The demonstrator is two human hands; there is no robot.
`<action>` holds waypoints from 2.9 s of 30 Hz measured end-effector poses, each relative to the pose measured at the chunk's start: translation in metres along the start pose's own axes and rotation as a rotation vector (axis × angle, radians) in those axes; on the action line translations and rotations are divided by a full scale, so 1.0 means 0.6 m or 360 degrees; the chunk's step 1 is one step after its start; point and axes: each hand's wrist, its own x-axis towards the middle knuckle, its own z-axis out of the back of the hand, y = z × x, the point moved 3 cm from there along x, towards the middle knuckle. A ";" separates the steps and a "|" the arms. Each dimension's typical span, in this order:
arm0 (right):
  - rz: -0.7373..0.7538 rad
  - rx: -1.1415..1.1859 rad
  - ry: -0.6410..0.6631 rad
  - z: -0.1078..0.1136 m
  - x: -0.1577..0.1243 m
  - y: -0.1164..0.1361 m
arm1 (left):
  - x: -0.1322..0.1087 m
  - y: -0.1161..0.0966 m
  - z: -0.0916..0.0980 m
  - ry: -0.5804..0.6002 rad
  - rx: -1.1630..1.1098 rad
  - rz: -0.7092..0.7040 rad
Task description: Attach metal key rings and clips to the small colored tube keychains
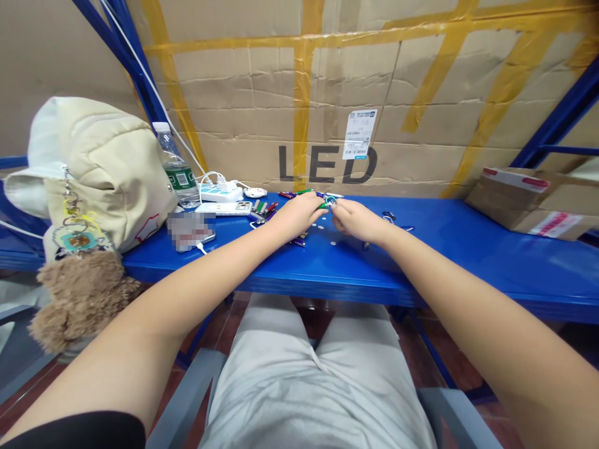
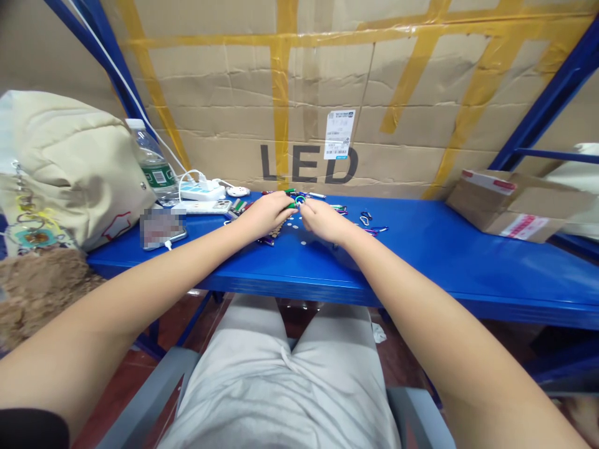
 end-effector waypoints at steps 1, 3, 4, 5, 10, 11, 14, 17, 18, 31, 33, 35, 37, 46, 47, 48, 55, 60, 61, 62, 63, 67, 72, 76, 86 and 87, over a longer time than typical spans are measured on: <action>-0.0004 0.0123 0.0034 0.000 -0.001 0.001 | 0.000 -0.001 0.003 -0.0019 -0.0015 -0.0004; -0.0024 0.0228 0.0082 0.001 -0.002 0.003 | -0.001 -0.003 0.007 -0.0031 -0.0047 0.0001; -0.0033 0.0225 0.0106 0.002 -0.003 0.004 | -0.002 -0.004 0.008 -0.0029 -0.0059 0.0009; -0.0037 0.0204 0.0135 0.002 -0.003 0.005 | -0.002 -0.004 0.008 -0.0029 -0.0067 0.0022; -0.0050 0.0059 0.0113 0.006 -0.001 0.003 | 0.001 -0.005 0.005 -0.0033 -0.0203 0.0150; -0.0065 0.0035 0.0105 0.006 0.000 0.001 | 0.002 -0.004 0.006 -0.0024 -0.0257 0.0192; -0.0076 0.0045 0.0195 0.001 -0.002 -0.006 | 0.000 0.004 0.014 0.0107 -0.0449 0.0298; -0.0130 0.0205 0.0325 0.000 -0.006 -0.012 | -0.005 0.023 0.017 0.0432 -0.0791 0.0349; -0.0171 0.0288 0.0327 0.002 -0.006 -0.014 | -0.005 0.033 0.016 0.0514 -0.0928 0.0386; -0.0392 0.0576 -0.0063 0.039 0.000 -0.055 | 0.111 0.120 -0.001 -0.0247 -0.0579 0.0930; -0.0386 0.0403 -0.0044 0.039 -0.003 -0.054 | 0.091 0.119 0.010 0.0023 -0.0414 0.0777; -0.0344 0.0170 -0.0054 0.038 -0.002 -0.052 | 0.058 0.120 0.022 0.0365 -0.0104 0.0699; -0.0238 -0.0056 -0.0066 0.036 0.000 -0.049 | 0.023 0.125 0.028 0.0710 0.0196 0.0661; 0.0213 -0.0563 0.0130 -0.004 0.005 -0.021 | -0.019 0.124 0.015 0.0534 0.0245 0.0728; 0.0268 -0.0586 0.0141 -0.010 0.005 -0.017 | -0.018 0.120 0.019 0.0425 0.0167 0.0736; 0.0315 -0.0598 0.0140 -0.015 0.006 -0.012 | -0.017 0.115 0.026 0.0290 0.0070 0.0711; 0.0598 -0.0470 0.0161 -0.051 0.014 0.015 | -0.019 0.084 0.048 -0.0033 -0.0449 0.0527; 0.0561 -0.0355 0.0164 -0.053 0.017 0.015 | -0.022 0.075 0.037 0.0107 -0.0543 0.0381; 0.0525 -0.0298 0.0140 -0.048 0.017 0.015 | -0.023 0.074 0.034 0.0150 -0.0550 0.0337; 0.0475 -0.0233 0.0089 -0.041 0.017 0.014 | -0.025 0.072 0.032 0.0190 -0.0542 0.0285; 0.0409 -0.0165 0.0007 -0.032 0.017 0.012 | -0.026 0.070 0.031 0.0222 -0.0516 0.0229; 0.0116 0.0099 -0.0400 0.006 0.014 -0.005 | -0.028 0.053 0.032 0.0238 -0.0375 0.0041; 0.0043 0.0351 -0.0323 0.014 0.011 -0.014 | -0.025 0.030 0.038 0.0219 -0.0313 0.0067; 0.0083 0.0383 -0.0265 0.008 0.011 -0.011 | -0.024 0.023 0.039 0.0217 -0.0210 0.0086; -0.0203 0.0549 -0.0276 0.000 0.015 -0.020 | -0.022 0.024 0.035 0.0078 -0.0034 0.0008; -0.0177 0.0461 -0.0307 0.001 0.015 -0.018 | -0.022 0.029 0.035 0.0055 -0.0065 0.0028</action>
